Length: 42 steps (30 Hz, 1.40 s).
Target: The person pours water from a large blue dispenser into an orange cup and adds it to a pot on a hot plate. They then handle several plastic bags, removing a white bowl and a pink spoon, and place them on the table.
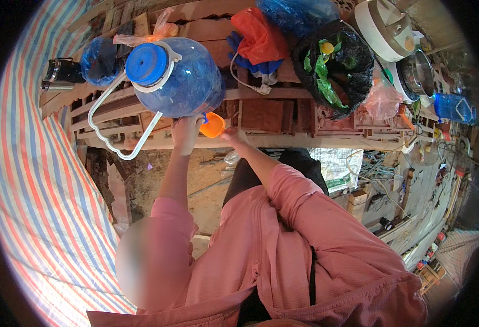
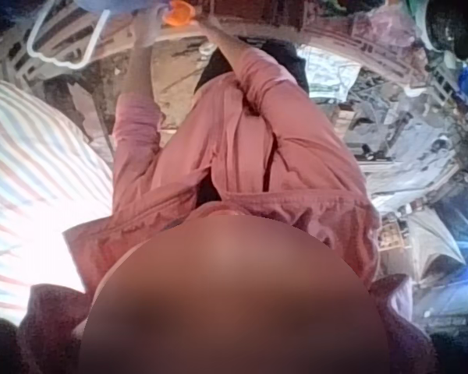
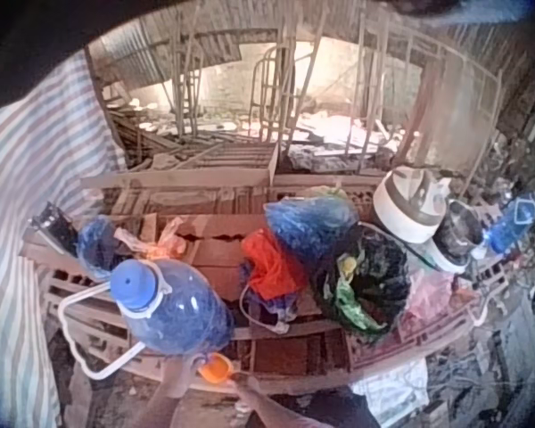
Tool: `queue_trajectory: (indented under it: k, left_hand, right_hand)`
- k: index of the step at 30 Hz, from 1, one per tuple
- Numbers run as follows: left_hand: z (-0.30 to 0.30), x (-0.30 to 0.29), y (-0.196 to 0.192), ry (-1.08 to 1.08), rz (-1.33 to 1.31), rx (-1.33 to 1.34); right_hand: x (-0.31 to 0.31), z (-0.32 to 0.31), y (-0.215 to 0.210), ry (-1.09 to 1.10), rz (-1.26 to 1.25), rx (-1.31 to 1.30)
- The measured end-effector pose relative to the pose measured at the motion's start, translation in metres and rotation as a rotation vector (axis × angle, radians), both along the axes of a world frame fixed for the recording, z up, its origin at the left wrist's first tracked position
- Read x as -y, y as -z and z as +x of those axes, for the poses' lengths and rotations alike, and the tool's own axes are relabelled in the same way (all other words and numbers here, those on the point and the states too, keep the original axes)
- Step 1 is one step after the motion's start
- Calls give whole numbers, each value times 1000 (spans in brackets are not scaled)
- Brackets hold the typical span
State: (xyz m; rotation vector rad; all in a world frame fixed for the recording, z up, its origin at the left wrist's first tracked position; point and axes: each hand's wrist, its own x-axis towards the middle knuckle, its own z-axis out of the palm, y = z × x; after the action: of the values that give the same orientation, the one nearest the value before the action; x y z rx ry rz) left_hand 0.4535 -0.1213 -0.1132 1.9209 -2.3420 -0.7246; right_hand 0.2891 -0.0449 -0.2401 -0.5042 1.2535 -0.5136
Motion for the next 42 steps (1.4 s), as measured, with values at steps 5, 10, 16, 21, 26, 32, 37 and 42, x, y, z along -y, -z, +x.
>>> queue_trajectory:
  k: [5,10,16,21,26,32,37,42]
  left_hand:
    - [0,2,2,3,0,15]
    - [0,0,8,-9,-106,-65]
    - [1,1,8,5,-97,-46]
    - [-1,2,2,-26,39,-4]
    - [-2,4,0,-48,106,45]
    - [-1,2,3,-25,29,19]
    - [-1,3,4,-29,38,24]
    - [-1,3,3,-18,25,27]
  right_hand:
    - [4,1,-8,0,97,-145]
    - [-3,-2,-4,65,50,-121]
    - [2,9,29,26,43,-115]
    - [-5,9,23,104,35,-111]
    - [-4,7,12,85,29,-206]
    - [-4,5,13,89,-1,-184]
    - [2,5,19,-28,91,-140]
    - [-1,4,18,35,59,-158]
